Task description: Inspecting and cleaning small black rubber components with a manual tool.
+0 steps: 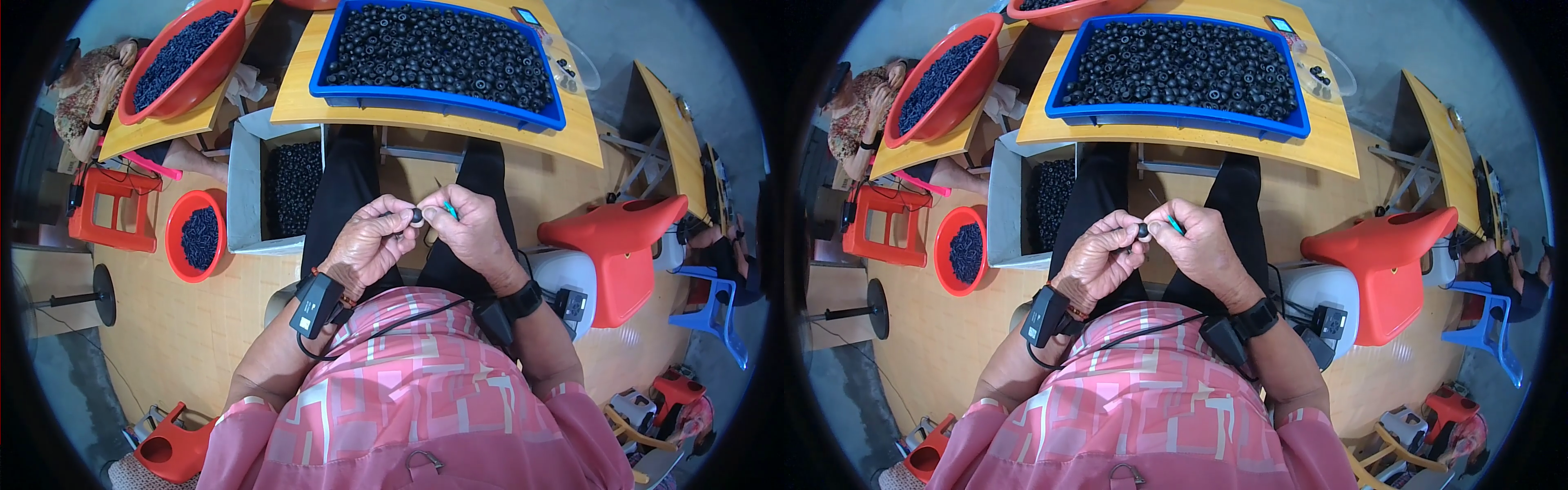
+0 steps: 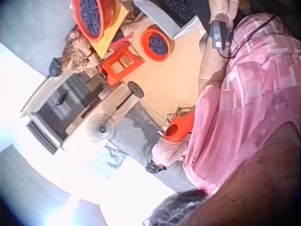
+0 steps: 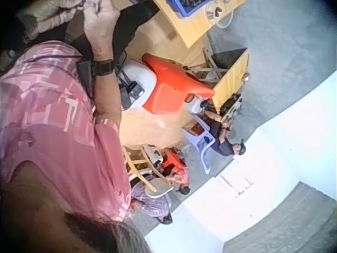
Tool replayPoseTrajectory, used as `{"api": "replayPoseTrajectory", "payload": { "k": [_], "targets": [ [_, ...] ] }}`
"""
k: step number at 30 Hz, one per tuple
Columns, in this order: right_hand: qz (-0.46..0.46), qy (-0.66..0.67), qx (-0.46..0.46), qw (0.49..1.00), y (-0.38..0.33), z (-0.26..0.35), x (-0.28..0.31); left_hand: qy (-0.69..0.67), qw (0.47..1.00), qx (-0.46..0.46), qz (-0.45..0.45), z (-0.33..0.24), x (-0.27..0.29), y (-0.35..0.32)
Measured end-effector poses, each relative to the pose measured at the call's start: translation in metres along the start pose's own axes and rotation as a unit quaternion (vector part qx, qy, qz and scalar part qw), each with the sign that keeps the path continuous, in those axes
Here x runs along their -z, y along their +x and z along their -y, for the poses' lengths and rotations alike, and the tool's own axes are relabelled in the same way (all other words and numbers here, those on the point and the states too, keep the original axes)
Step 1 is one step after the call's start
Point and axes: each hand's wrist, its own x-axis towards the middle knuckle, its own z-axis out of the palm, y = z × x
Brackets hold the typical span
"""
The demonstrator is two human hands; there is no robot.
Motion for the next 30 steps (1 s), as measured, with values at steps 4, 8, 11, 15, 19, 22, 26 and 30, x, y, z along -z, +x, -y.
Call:
{"api": "replayPoseTrajectory", "payload": {
  "k": [4,8,11,15,19,22,26,30],
  "targets": [
    [-0.025,-0.009,-0.016,1.0,0.001,-0.009,0.004,-0.044,0.999,0.009,0.006,-0.002,0.001,0.0],
    [-0.018,0.012,-0.005,1.0,-0.002,-0.006,0.004,-0.075,0.997,0.014,0.017,-0.004,-0.001,0.0],
    [0.011,-0.019,0.002,1.0,-0.005,0.001,-0.003,-0.095,0.995,0.008,0.019,-0.005,0.002,0.0],
    [0.004,-0.136,0.132,0.982,-0.004,-0.003,-0.007,-0.101,0.995,-0.005,-0.01,-0.005,0.001,-0.001],
    [-0.002,-0.175,0.144,0.974,-0.004,0.0,-0.007,-0.099,0.995,-0.01,-0.016,-0.004,0.002,-0.001],
    [-0.001,-0.175,0.139,0.975,-0.004,0.0,-0.006,-0.1,0.995,-0.006,-0.01,-0.006,0.0,-0.002],
    [0.001,-0.181,0.15,0.972,-0.004,0.002,-0.006,-0.103,0.995,-0.001,-0.007,-0.006,0.002,-0.002],
    [0.009,-0.176,0.146,0.973,-0.005,0.002,-0.005,-0.098,0.995,-0.001,0.001,-0.005,0.003,-0.001]
  ]
}}
